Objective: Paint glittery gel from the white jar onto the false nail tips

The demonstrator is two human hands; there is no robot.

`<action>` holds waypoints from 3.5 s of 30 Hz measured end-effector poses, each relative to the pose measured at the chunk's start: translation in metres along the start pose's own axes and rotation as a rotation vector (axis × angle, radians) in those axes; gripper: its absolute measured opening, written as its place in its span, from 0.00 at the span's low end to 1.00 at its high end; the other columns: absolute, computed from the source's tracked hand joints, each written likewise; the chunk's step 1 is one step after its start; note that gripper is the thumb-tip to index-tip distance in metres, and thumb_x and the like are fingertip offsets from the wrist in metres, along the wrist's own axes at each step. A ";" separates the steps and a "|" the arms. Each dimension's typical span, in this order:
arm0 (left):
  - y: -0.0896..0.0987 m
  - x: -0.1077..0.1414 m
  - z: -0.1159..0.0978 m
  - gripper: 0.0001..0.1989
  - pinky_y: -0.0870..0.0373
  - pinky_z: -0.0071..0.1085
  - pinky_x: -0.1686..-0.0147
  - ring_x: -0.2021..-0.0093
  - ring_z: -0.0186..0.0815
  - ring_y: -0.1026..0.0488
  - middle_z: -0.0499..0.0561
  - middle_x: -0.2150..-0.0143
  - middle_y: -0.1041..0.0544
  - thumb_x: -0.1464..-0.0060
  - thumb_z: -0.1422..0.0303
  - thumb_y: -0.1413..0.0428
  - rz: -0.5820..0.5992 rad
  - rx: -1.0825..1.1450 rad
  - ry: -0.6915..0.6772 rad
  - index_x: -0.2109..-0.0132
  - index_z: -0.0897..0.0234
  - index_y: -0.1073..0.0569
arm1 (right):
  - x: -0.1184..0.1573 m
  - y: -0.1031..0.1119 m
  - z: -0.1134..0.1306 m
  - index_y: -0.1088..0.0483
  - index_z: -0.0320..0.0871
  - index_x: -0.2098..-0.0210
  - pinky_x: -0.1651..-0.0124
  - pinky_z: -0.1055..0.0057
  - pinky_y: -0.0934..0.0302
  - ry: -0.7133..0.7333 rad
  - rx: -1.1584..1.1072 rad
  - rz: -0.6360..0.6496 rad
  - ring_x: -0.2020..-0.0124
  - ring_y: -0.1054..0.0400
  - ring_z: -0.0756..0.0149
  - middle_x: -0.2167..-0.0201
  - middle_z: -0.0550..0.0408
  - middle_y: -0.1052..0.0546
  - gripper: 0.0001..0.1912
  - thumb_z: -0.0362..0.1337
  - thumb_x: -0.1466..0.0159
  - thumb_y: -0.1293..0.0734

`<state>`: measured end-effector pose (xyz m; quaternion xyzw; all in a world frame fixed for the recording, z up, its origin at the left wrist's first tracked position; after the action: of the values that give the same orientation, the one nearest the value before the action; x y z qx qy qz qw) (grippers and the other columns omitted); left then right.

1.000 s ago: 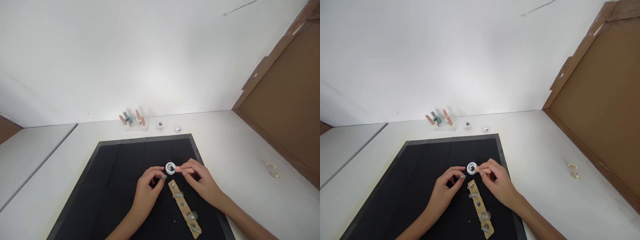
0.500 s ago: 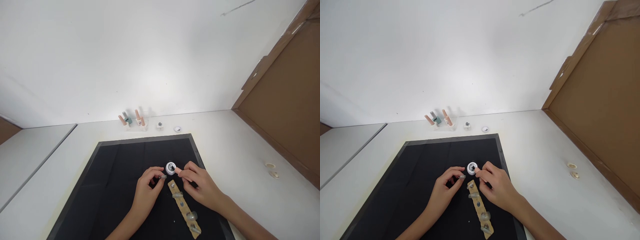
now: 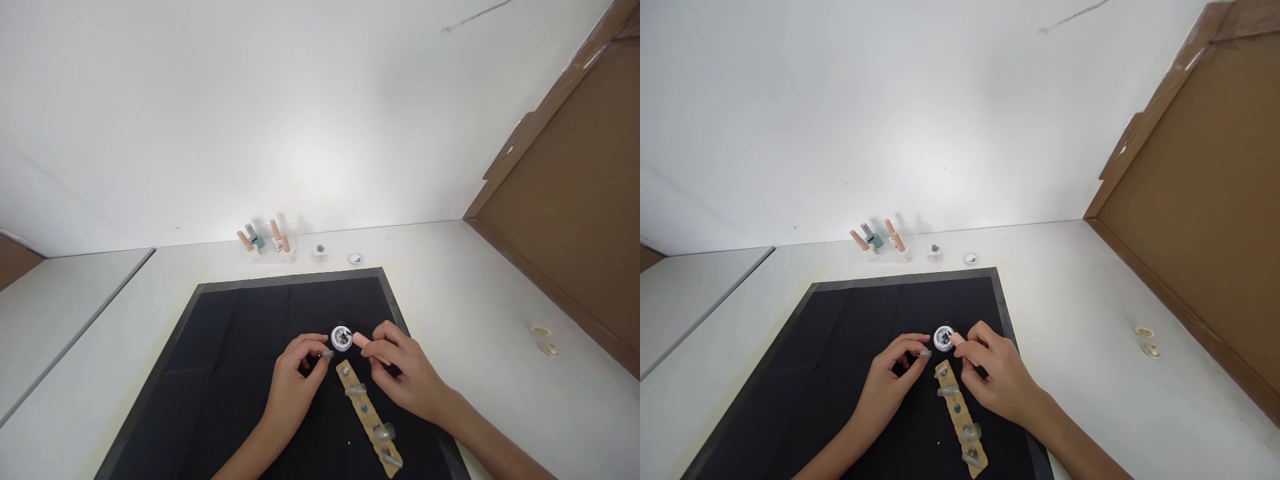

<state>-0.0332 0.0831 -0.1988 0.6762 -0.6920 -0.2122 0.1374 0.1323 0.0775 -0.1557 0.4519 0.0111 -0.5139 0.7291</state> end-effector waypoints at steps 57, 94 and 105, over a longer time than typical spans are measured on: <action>-0.006 0.002 0.000 0.05 0.35 0.31 0.67 0.62 0.38 0.27 0.50 0.56 0.20 0.47 0.69 0.46 0.060 -0.036 0.043 0.66 0.57 0.24 | 0.012 -0.022 -0.044 0.35 0.49 0.53 0.51 0.67 0.35 -0.558 -0.473 0.002 0.54 0.28 0.64 0.58 0.54 0.22 0.11 0.44 0.31 0.43; -0.002 0.002 0.000 0.05 0.35 0.31 0.68 0.63 0.38 0.27 0.51 0.56 0.20 0.48 0.70 0.45 0.027 0.016 0.000 0.67 0.59 0.24 | 0.012 -0.019 -0.040 0.35 0.47 0.52 0.54 0.64 0.32 -0.521 -0.655 -0.119 0.53 0.29 0.61 0.52 0.50 0.25 0.13 0.45 0.32 0.42; -0.001 0.002 -0.002 0.05 0.34 0.31 0.69 0.63 0.38 0.26 0.51 0.56 0.20 0.48 0.71 0.45 0.015 0.010 -0.008 0.67 0.58 0.24 | 0.012 -0.021 -0.042 0.35 0.47 0.52 0.56 0.64 0.31 -0.539 -0.633 -0.111 0.55 0.28 0.61 0.51 0.49 0.26 0.14 0.46 0.32 0.43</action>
<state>-0.0310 0.0807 -0.1975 0.6708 -0.6986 -0.2106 0.1329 0.1410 0.0957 -0.2002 0.0536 0.0016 -0.6233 0.7801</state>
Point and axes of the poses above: each hand's wrist, its own x-axis away from the middle knuckle, its own y-axis out of the back of the hand, z = x × y, the point moved 8 cm from there along -x, towards the middle knuckle
